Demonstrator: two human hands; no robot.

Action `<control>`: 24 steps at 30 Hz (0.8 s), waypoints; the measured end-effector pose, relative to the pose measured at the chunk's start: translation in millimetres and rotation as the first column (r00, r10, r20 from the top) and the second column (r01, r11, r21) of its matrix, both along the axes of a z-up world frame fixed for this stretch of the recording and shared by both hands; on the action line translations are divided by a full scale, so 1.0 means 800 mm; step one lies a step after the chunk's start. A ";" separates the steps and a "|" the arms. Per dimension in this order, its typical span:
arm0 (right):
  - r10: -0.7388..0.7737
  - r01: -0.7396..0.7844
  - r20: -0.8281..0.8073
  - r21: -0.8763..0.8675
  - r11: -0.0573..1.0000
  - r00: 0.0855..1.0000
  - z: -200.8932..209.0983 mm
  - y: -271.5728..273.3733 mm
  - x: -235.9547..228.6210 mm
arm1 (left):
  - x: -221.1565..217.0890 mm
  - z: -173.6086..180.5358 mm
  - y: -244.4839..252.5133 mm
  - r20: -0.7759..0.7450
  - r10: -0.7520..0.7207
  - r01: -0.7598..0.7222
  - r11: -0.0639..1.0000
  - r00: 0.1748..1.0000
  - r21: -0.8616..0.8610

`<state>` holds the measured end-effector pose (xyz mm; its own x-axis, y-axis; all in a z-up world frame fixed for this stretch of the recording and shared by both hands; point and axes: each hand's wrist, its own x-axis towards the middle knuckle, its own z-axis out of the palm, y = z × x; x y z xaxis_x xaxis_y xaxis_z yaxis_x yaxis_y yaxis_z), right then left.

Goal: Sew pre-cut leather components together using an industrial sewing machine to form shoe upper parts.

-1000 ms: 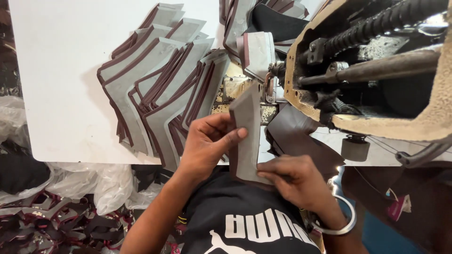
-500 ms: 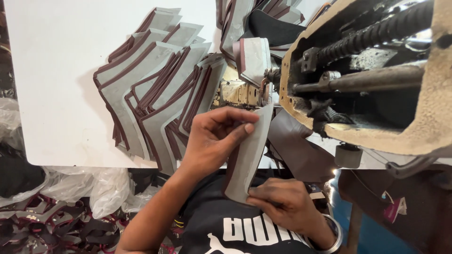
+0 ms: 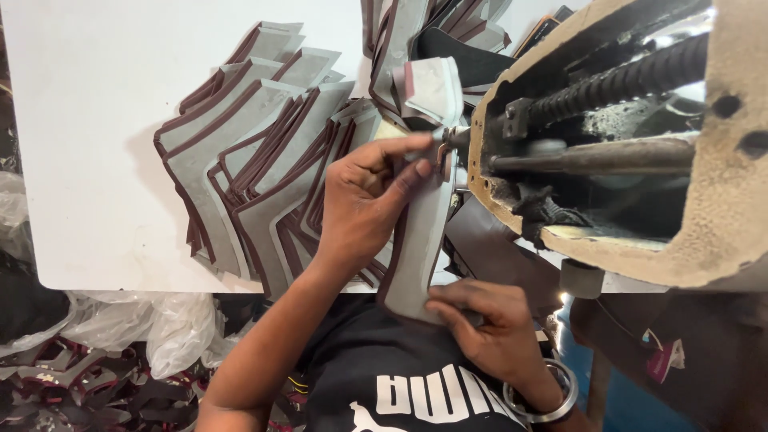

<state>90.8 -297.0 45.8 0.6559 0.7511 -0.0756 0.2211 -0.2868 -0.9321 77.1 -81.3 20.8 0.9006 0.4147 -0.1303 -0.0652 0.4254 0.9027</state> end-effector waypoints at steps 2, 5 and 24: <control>-0.023 0.023 0.014 -0.004 1.000 1.000 0.006 0.006 0.009 | 0.001 0.003 0.000 0.038 0.023 -0.021 0.999 0.999 -0.034; -0.044 0.045 0.036 -0.050 0.998 0.998 0.016 0.015 0.025 | -0.009 -0.004 -0.005 0.045 0.017 -0.013 0.995 0.999 -0.096; 0.341 0.057 0.734 -0.458 0.887 0.588 -0.035 0.010 0.067 | -0.006 0.003 -0.013 0.058 0.062 -0.058 0.997 0.996 -0.059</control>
<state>144.8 -288.6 17.8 0.4894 0.8663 0.0997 0.8658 -0.4690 -0.1743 72.0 -91.7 23.0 0.8813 0.4615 -0.1021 -0.1451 0.4697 0.8708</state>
